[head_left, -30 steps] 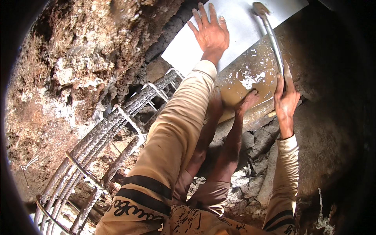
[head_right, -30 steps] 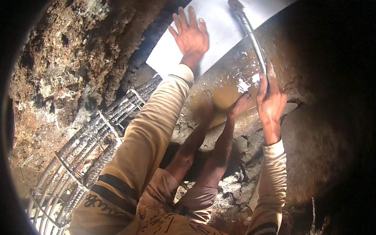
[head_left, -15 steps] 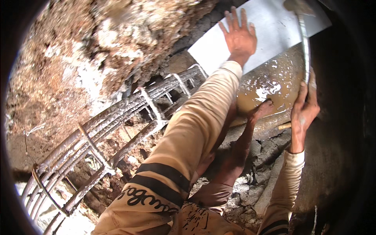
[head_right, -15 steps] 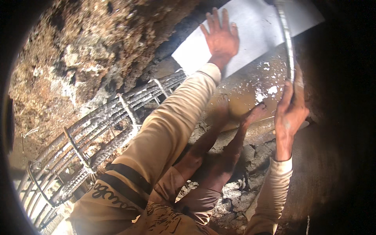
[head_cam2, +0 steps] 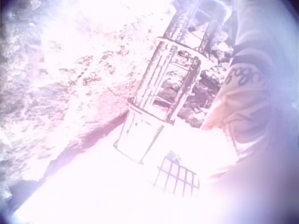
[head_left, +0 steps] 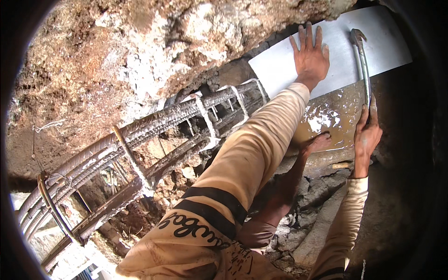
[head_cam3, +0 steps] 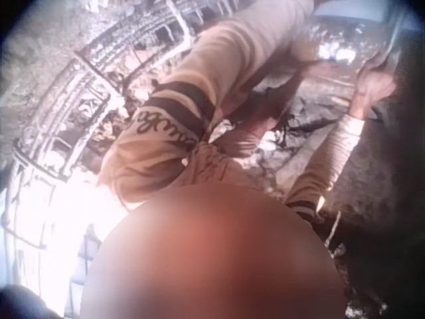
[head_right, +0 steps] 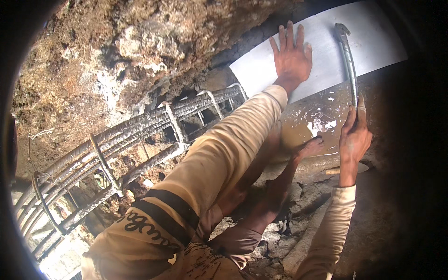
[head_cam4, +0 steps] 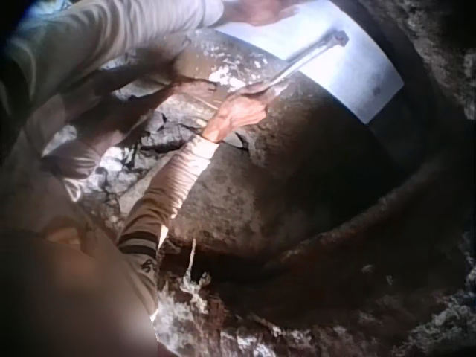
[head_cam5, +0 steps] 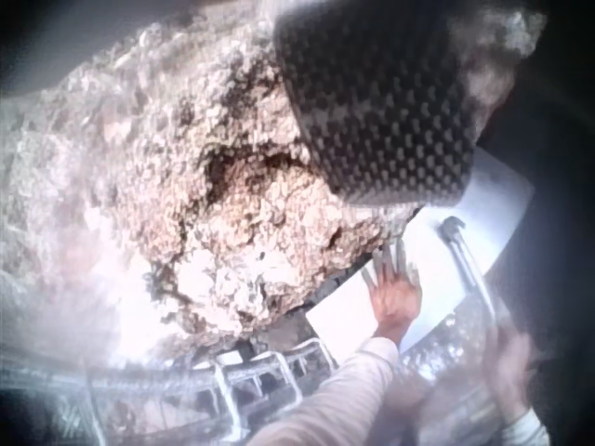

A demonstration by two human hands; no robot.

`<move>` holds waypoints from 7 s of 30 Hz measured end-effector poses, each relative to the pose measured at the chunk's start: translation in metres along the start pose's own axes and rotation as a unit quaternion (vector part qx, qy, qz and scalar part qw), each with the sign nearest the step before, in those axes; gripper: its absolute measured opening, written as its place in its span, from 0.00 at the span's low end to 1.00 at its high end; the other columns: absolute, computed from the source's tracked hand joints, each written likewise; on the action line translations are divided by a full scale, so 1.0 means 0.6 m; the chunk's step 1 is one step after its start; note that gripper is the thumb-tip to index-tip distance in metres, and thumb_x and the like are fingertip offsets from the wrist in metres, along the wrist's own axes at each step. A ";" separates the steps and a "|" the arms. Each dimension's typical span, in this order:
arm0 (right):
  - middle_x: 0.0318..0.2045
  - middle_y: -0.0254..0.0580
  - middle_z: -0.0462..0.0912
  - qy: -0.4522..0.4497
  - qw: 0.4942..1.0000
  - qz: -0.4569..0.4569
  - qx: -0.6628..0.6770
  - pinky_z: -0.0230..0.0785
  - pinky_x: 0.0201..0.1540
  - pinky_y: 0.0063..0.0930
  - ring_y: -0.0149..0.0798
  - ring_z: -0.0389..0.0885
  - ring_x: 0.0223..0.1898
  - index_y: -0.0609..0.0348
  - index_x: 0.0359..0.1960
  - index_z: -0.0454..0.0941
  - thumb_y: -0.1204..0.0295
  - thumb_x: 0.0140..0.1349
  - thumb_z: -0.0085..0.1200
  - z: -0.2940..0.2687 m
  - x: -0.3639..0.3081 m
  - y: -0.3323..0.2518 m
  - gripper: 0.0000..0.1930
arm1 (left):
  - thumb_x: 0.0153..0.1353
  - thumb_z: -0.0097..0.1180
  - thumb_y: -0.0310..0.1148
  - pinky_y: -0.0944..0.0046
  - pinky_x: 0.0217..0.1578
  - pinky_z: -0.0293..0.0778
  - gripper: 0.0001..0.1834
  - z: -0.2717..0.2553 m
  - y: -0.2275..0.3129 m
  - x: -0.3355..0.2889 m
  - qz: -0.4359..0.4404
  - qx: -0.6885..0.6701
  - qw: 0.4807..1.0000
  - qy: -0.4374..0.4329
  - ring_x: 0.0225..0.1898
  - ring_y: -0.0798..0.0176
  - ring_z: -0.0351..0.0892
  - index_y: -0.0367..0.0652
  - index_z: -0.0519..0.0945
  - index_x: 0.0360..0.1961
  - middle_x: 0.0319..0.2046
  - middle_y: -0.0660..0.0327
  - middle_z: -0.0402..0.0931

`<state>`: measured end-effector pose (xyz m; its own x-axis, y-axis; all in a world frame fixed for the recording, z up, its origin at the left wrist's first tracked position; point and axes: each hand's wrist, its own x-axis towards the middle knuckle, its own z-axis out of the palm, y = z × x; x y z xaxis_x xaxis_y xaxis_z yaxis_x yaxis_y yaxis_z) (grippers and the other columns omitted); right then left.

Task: The person scoops cement from a bucket and spreads it on the base of a foundation pit using a trowel. Then, the person picks up a concrete block, places it into the pit, and adjusts its position. The person uses a hand saw to cut another block and places it into the pit as well.

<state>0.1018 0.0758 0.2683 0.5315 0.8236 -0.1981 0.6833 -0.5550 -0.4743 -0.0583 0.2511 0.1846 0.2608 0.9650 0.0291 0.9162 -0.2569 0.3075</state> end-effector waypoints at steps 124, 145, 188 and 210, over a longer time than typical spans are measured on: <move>0.22 0.31 0.71 0.375 0.640 0.052 0.669 0.61 0.15 0.21 0.25 0.67 0.16 0.55 0.42 0.66 0.73 0.73 0.52 -1.248 -0.335 -0.259 0.06 | 0.65 0.61 0.44 0.60 0.56 0.76 0.19 -0.595 0.047 -0.287 0.058 -0.272 0.851 -0.445 0.52 0.55 0.85 0.44 0.86 0.52 0.47 0.54 0.87; 0.48 0.57 0.80 0.493 0.864 0.062 0.083 0.72 0.55 0.49 0.59 0.78 0.52 0.61 0.49 0.80 0.62 0.63 0.61 -1.309 -0.190 -0.203 0.18 | 0.70 0.61 0.38 0.65 0.54 0.76 0.20 -0.572 0.270 -0.229 0.001 -0.384 0.816 -0.433 0.53 0.63 0.84 0.38 0.82 0.56 0.51 0.55 0.86; 0.51 0.57 0.77 0.791 0.576 0.115 0.171 0.74 0.29 0.26 0.37 0.79 0.35 0.65 0.71 0.56 0.80 0.60 0.62 -1.087 -0.864 -0.413 0.38 | 0.48 0.71 0.39 0.27 0.60 0.66 0.32 -1.101 1.206 -0.640 0.925 -0.030 0.354 -0.131 0.65 0.43 0.70 0.45 0.78 0.57 0.57 0.51 0.75; 0.33 0.38 0.80 0.611 0.708 0.119 0.332 0.70 0.29 0.21 0.27 0.77 0.27 0.66 0.48 0.75 0.76 0.58 0.65 -1.254 -0.883 -0.278 0.18 | 0.47 0.69 0.28 0.42 0.72 0.60 0.21 -1.186 1.071 -0.209 0.841 -0.163 0.454 -0.245 0.72 0.51 0.64 0.49 0.80 0.45 0.70 0.65 0.69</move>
<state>0.0829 -0.3556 1.0978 0.9058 -0.2264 0.3580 0.3312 -0.1485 -0.9318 0.2814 0.0032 1.0554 0.6169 -0.7306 0.2926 -0.7778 -0.5092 0.3686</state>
